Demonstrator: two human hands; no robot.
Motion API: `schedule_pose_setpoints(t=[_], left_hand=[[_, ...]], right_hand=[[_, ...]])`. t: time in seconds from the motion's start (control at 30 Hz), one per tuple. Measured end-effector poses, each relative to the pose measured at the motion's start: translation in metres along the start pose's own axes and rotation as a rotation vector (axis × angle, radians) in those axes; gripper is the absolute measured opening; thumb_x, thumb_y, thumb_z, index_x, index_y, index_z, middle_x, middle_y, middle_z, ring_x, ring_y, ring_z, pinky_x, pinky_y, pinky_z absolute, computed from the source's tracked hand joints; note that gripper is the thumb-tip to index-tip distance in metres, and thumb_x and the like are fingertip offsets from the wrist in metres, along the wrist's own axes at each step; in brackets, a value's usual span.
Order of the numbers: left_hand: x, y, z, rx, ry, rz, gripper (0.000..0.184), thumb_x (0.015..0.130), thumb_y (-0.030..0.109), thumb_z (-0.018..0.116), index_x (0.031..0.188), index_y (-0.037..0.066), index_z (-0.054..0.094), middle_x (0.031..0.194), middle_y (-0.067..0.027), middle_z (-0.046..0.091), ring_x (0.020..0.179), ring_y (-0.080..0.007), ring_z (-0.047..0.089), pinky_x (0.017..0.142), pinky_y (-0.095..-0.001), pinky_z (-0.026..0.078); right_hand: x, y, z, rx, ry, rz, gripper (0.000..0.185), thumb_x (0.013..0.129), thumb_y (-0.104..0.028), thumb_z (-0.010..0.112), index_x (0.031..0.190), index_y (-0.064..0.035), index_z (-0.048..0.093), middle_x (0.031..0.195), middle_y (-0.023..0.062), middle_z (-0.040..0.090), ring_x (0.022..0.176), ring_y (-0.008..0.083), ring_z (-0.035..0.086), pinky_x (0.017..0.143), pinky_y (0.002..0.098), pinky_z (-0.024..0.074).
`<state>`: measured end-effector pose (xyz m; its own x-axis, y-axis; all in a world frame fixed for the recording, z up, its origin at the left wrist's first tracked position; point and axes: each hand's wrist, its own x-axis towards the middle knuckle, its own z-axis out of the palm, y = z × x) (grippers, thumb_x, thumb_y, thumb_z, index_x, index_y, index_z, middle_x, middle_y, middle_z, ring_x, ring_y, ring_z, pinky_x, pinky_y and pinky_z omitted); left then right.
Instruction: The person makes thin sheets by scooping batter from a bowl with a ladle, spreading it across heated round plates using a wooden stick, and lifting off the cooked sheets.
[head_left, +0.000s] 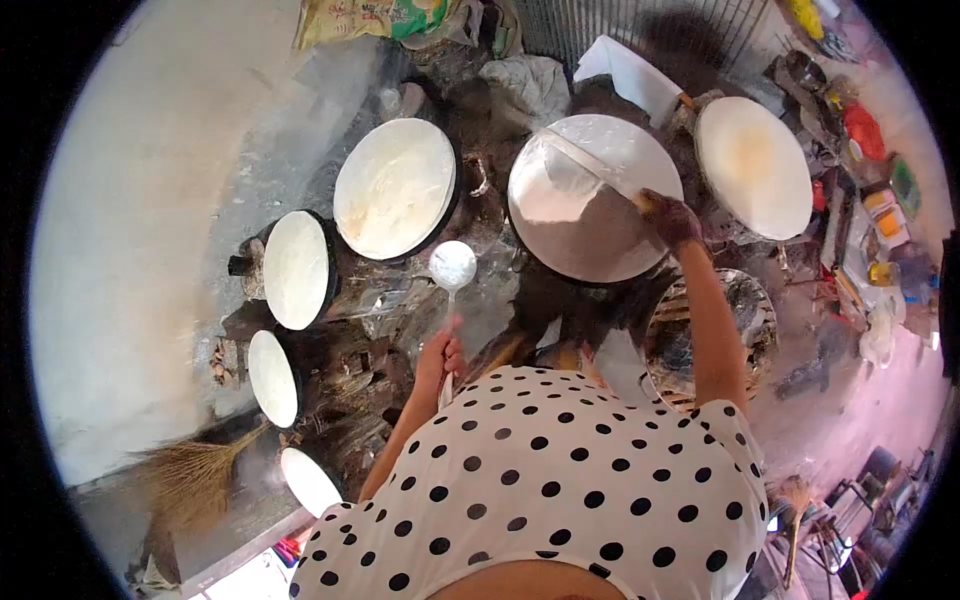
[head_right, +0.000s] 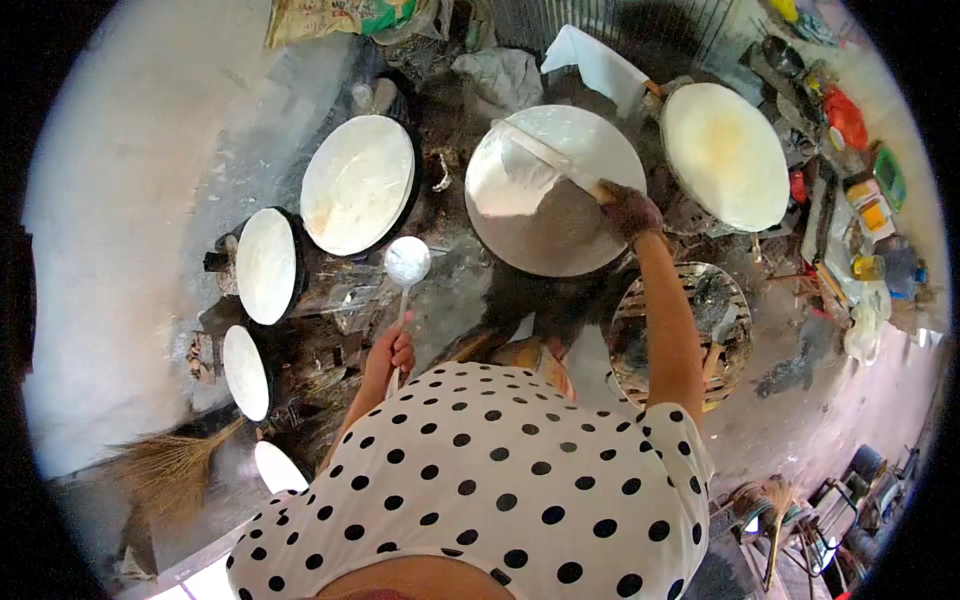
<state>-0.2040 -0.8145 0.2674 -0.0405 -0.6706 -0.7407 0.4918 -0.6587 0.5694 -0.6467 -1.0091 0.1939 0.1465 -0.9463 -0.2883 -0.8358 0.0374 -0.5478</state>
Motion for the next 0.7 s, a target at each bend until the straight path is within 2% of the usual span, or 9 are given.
schedule_pose_setpoints(t=[0.1, 0.2, 0.3, 0.37, 0.43, 0.5, 0.6, 0.67, 0.7], left_hand=[[-0.013, -0.006, 0.003, -0.025, 0.059, -0.038, 0.041, 0.101, 0.027, 0.041, 0.137, 0.009, 0.038, 0.06, 0.0065, 0.037, 0.042, -0.0044, 0.035, 0.039, -0.0225, 0.032], [-0.026, -0.01, 0.001, 0.062, 0.015, 0.014, 0.04, 0.102, 0.026, 0.035, 0.139, 0.009, 0.035, 0.062, 0.0064, 0.036, 0.045, -0.0041, 0.035, 0.043, -0.0227, 0.032], [-0.027, -0.018, -0.012, 0.031, 0.06, -0.018, 0.041, 0.103, 0.026, 0.035, 0.14, 0.009, 0.033, 0.062, 0.0061, 0.034, 0.046, -0.0048, 0.033, 0.044, -0.0235, 0.032], [-0.023, -0.02, -0.017, 0.043, 0.081, -0.03, 0.04, 0.103, 0.026, 0.035, 0.139, 0.009, 0.034, 0.063, 0.0057, 0.034, 0.046, -0.0054, 0.032, 0.044, -0.0242, 0.032], [-0.02, -0.017, -0.02, 0.037, 0.038, -0.058, 0.039, 0.102, 0.027, 0.037, 0.137, 0.008, 0.037, 0.062, 0.0061, 0.035, 0.045, -0.0053, 0.033, 0.042, -0.0237, 0.032], [-0.02, -0.011, -0.019, 0.035, 0.039, -0.076, 0.039, 0.102, 0.027, 0.037, 0.136, 0.008, 0.038, 0.061, 0.0063, 0.034, 0.043, -0.0053, 0.033, 0.041, -0.0235, 0.032], [-0.01, -0.011, -0.037, 0.03, -0.011, -0.073, 0.04, 0.101, 0.027, 0.04, 0.135, 0.008, 0.04, 0.061, 0.006, 0.035, 0.043, -0.006, 0.034, 0.041, -0.0248, 0.033], [-0.014, -0.009, -0.044, 0.006, -0.028, -0.048, 0.041, 0.099, 0.027, 0.043, 0.135, 0.007, 0.042, 0.061, 0.0054, 0.036, 0.044, -0.007, 0.036, 0.042, -0.0259, 0.033], [-0.013, -0.01, -0.052, -0.003, -0.034, -0.046, 0.041, 0.099, 0.027, 0.043, 0.135, 0.007, 0.042, 0.061, 0.0054, 0.036, 0.044, -0.007, 0.036, 0.042, -0.0259, 0.033]], right_hand=[[0.02, 0.024, 0.022, -0.091, -0.079, 0.062, 0.044, 0.087, -0.043, 0.056, 0.128, -0.0254, 0.056, 0.122, 0.0088, 0.06, 0.113, 0.0302, 0.057, 0.096, 0.0396, 0.0446], [0.003, 0.043, 0.002, -0.217, -0.229, -0.249, 0.041, 0.093, -0.033, 0.05, 0.133, -0.0222, 0.05, 0.123, 0.0089, 0.06, 0.112, 0.0265, 0.058, 0.093, 0.0369, 0.0474], [0.031, 0.07, 0.012, -0.4, -0.191, -0.218, 0.041, 0.094, -0.03, 0.048, 0.134, -0.023, 0.047, 0.123, 0.0095, 0.06, 0.109, 0.0263, 0.06, 0.092, 0.0365, 0.0486], [0.028, 0.061, 0.027, -0.232, 0.051, -0.352, 0.042, 0.092, -0.034, 0.05, 0.134, -0.0262, 0.048, 0.121, 0.0095, 0.061, 0.106, 0.0273, 0.062, 0.089, 0.0389, 0.0502], [0.029, 0.057, 0.055, -0.373, 0.018, -0.202, 0.043, 0.085, -0.023, 0.058, 0.128, -0.016, 0.056, 0.113, 0.0122, 0.065, 0.107, 0.0287, 0.061, 0.093, 0.0372, 0.0471], [0.017, 0.079, 0.069, -0.454, -0.084, -0.307, 0.046, 0.088, -0.019, 0.052, 0.134, -0.0156, 0.049, 0.123, 0.0096, 0.06, 0.11, 0.0293, 0.058, 0.095, 0.0366, 0.0464], [-0.071, 0.049, 0.029, -0.318, -0.268, -0.136, 0.046, 0.09, -0.015, 0.053, 0.136, -0.013, 0.047, 0.127, 0.0065, 0.058, 0.111, 0.0267, 0.057, 0.096, 0.0351, 0.0461], [-0.103, 0.068, 0.034, 0.397, -0.051, -0.058, 0.043, 0.091, -0.015, 0.055, 0.133, -0.0095, 0.049, 0.122, 0.0063, 0.061, 0.107, 0.0206, 0.059, 0.092, 0.0332, 0.0476], [-0.094, 0.067, 0.058, 0.386, -0.05, -0.06, 0.043, 0.091, -0.015, 0.055, 0.133, -0.0095, 0.049, 0.122, 0.0063, 0.061, 0.107, 0.0206, 0.059, 0.092, 0.0332, 0.0476]])
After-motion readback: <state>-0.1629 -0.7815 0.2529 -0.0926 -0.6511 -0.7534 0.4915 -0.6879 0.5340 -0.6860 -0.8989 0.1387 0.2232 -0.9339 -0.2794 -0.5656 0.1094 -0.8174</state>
